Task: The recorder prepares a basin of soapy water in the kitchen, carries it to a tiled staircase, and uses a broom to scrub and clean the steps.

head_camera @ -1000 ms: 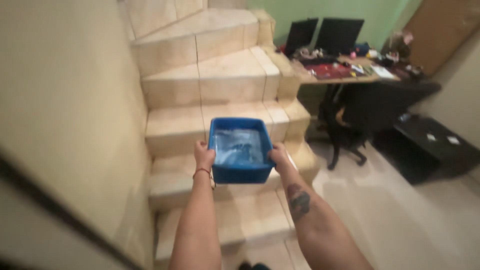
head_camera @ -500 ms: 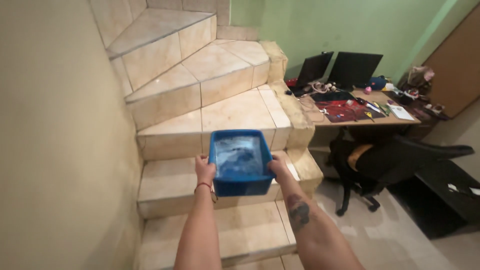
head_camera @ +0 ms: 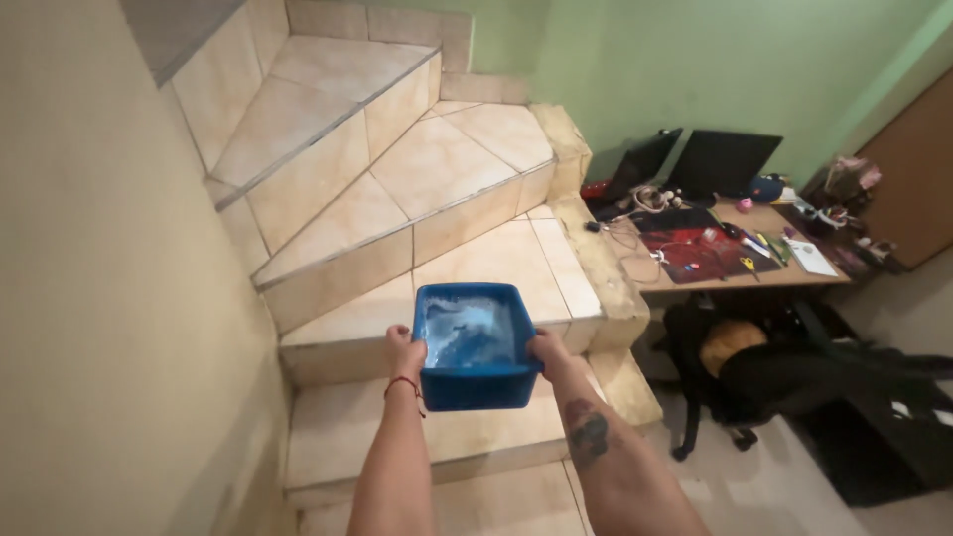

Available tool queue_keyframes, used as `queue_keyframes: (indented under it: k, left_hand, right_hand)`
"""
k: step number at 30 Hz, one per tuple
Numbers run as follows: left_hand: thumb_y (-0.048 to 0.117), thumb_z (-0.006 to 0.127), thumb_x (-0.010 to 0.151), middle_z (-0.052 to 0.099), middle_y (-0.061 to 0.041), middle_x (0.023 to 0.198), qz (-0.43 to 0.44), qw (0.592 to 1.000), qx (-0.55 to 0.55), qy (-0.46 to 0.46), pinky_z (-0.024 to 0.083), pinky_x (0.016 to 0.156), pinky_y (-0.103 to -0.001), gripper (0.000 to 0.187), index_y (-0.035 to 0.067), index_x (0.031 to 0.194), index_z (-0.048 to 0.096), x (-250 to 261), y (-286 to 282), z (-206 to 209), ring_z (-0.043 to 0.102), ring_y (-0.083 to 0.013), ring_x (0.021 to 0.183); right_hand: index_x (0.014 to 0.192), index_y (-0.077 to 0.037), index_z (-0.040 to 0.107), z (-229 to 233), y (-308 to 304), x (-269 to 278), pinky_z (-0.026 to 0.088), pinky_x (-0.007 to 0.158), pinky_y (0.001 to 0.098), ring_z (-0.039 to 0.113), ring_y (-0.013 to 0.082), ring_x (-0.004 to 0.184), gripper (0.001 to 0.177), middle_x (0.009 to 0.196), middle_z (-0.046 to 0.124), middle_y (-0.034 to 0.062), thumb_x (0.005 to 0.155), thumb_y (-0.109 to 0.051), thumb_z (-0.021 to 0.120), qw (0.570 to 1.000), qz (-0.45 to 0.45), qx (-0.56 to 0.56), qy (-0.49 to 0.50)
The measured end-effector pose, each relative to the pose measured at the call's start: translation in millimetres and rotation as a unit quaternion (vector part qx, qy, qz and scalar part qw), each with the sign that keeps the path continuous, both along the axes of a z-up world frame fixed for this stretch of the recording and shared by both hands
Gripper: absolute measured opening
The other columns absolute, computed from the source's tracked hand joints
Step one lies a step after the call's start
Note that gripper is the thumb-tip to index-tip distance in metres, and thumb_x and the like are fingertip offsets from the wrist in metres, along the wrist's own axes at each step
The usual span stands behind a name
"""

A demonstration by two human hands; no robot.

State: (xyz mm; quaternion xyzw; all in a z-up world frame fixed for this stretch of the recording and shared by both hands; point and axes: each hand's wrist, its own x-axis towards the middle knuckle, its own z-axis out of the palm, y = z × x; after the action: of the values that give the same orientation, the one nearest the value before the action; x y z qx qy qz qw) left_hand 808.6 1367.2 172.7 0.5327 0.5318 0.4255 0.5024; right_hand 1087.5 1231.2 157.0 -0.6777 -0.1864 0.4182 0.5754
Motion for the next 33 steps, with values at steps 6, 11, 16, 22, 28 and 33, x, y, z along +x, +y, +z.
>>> queue_keyframes:
  k: [6, 11, 16, 22, 28, 33]
  left_hand:
    - [-0.001, 0.06, 0.074, 0.071, -0.022, 0.095, 0.011, 1.0, -0.004, 0.013, 0.055, 0.076, -0.037, 0.048, -0.001, 0.12, 0.048, 4, 41, -36, 0.07, -0.0303, 0.082]
    - [-0.001, 0.058, 0.074, 0.073, -0.021, 0.096, 0.0, 0.999, -0.048, 0.013, 0.056, 0.075, -0.037, 0.046, 0.0, 0.119, 0.047, 10, 46, -22, 0.072, -0.0304, 0.081]
    - [-0.001, 0.06, 0.072, 0.073, -0.02, 0.097, 0.006, 0.999, -0.007, 0.053, 0.056, 0.077, -0.037, 0.043, 0.002, 0.115, 0.052, 17, 47, -41, 0.072, -0.0302, 0.083]
    - [-0.004, 0.058, 0.071, 0.073, -0.023, 0.101, 0.005, 1.0, -0.011, 0.027, 0.055, 0.077, -0.036, 0.043, 0.003, 0.113, 0.051, 25, 49, -57, 0.071, -0.0302, 0.087]
    - [-0.008, 0.055, 0.071, 0.072, -0.02, 0.1, -0.012, 0.999, -0.031, -0.027, 0.054, 0.069, -0.035, 0.045, 0.003, 0.114, 0.045, 23, 53, -47, 0.07, -0.0281, 0.08]
    - [-0.007, 0.054, 0.075, 0.071, -0.02, 0.088, -0.015, 0.999, -0.042, -0.02, 0.052, 0.063, -0.037, 0.047, 0.004, 0.119, 0.042, 15, 60, -32, 0.068, -0.028, 0.072]
  right_hand:
    - [0.104, 0.002, 0.072, 1, 33, 5, 0.048, 0.048, 0.0382, 0.061, 0.0247, 0.06, 0.037, 0.076, 0.065, 0.0126, 0.072, 0.011, 0.055, 0.999, 0.001, -0.034, -0.004]
    - [0.104, 0.002, 0.072, -11, 36, 9, 0.046, 0.047, 0.0388, 0.06, 0.0253, 0.059, 0.036, 0.075, 0.064, 0.0135, 0.073, 0.01, 0.055, 0.998, 0.004, -0.055, -0.003]
    - [0.105, 0.004, 0.071, 3, 21, -5, 0.047, 0.05, 0.0372, 0.061, 0.0253, 0.06, 0.037, 0.076, 0.066, 0.0137, 0.072, 0.011, 0.055, 0.999, -0.008, -0.048, -0.008]
    - [0.108, 0.005, 0.071, 1, 17, -3, 0.046, 0.053, 0.0356, 0.059, 0.0242, 0.062, 0.041, 0.077, 0.065, 0.0133, 0.071, 0.012, 0.053, 0.999, -0.013, -0.038, -0.005]
    - [0.11, 0.005, 0.07, 10, 21, -7, 0.048, 0.055, 0.0352, 0.062, 0.0245, 0.066, 0.044, 0.082, 0.067, 0.0141, 0.071, 0.013, 0.051, 0.999, -0.022, -0.037, 0.013]
    - [0.112, 0.002, 0.069, 11, 34, -10, 0.049, 0.055, 0.0347, 0.062, 0.0231, 0.068, 0.043, 0.084, 0.067, 0.0123, 0.074, 0.01, 0.051, 1.0, -0.017, -0.012, 0.02]
